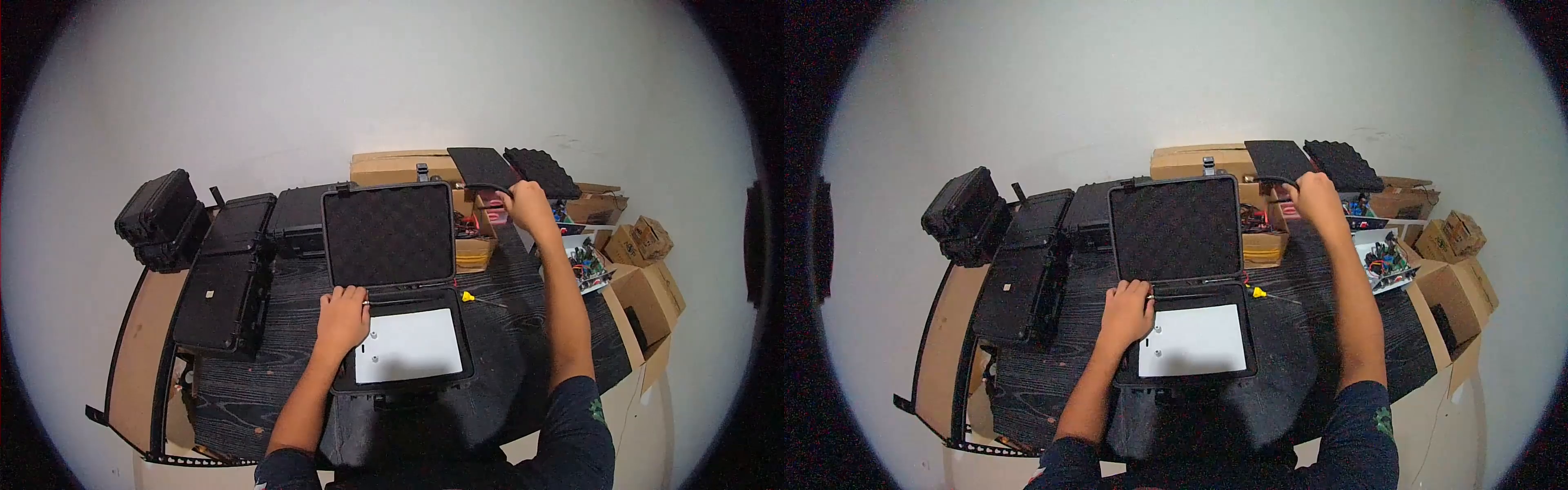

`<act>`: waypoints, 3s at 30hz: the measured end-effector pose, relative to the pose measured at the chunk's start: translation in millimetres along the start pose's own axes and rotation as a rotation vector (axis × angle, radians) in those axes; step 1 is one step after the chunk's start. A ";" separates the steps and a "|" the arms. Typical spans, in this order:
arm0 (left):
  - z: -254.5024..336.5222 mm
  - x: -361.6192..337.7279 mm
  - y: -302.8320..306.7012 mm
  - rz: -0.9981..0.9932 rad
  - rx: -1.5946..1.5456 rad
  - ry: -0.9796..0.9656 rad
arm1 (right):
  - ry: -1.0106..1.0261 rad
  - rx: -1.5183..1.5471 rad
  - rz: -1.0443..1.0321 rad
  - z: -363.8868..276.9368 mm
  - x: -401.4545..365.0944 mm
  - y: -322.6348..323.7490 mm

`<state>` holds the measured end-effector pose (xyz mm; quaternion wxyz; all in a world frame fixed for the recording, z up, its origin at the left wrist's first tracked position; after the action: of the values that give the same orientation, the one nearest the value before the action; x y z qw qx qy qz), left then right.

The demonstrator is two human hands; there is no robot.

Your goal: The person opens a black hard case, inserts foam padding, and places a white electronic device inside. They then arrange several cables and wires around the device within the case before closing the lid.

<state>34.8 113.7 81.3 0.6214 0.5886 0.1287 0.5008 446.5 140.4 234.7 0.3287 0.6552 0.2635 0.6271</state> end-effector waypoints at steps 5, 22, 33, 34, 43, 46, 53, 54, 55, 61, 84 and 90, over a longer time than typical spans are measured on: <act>1.0 0.0 0.9 -0.007 0.003 0.007 | -0.028 0.061 -0.075 12.2 8.8 10.8; -0.6 -0.6 -3.4 -0.005 0.008 -0.005 | -0.087 0.038 -0.130 10.7 -13.7 12.2; -0.6 -0.9 -2.5 0.010 0.025 -0.017 | 0.010 0.054 0.032 38.6 -17.0 -16.1; 0.5 -1.0 -2.1 0.004 0.027 -0.016 | 0.007 0.005 -0.054 38.1 -18.8 -15.2; 0.6 -0.5 -0.1 -0.020 -0.003 0.005 | 0.140 0.303 0.190 26.9 -48.4 -14.8; 0.9 0.2 1.0 -0.037 0.015 0.012 | -0.025 0.603 0.052 36.1 -88.5 -45.0; 1.3 -0.6 -2.2 -0.029 0.020 0.006 | -0.076 0.354 -0.222 32.1 -194.1 -81.1; 1.2 -0.3 -1.5 -0.022 0.027 0.005 | -0.074 0.338 -0.287 25.4 -200.7 -72.3; 1.1 -0.4 -1.1 -0.015 0.027 0.000 | -0.072 0.322 -0.353 22.0 -203.0 -67.3; 1.0 -0.8 -2.2 -0.009 0.015 -0.011 | -0.142 0.534 -0.292 30.6 -153.3 -55.7; -1.8 -0.6 -5.0 0.033 0.002 -0.039 | -0.180 0.933 0.133 35.6 -72.6 -82.5; -0.1 0.4 -3.4 -0.011 0.027 -0.012 | -0.185 1.102 0.022 48.4 -88.9 -71.2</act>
<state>36.4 114.7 78.5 0.6169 0.5992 0.1348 0.4922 492.7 114.1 123.0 -0.0473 0.7851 0.5154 0.3401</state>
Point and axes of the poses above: each hand's wrist, its own x-axis towards the middle knuckle, its own y-axis out of the back of the hand, z = x × y, the point moved 1 cm from there along x, towards the middle knuckle, and after that the axes turned 7 degrees about -x, right-handed, at the moved point
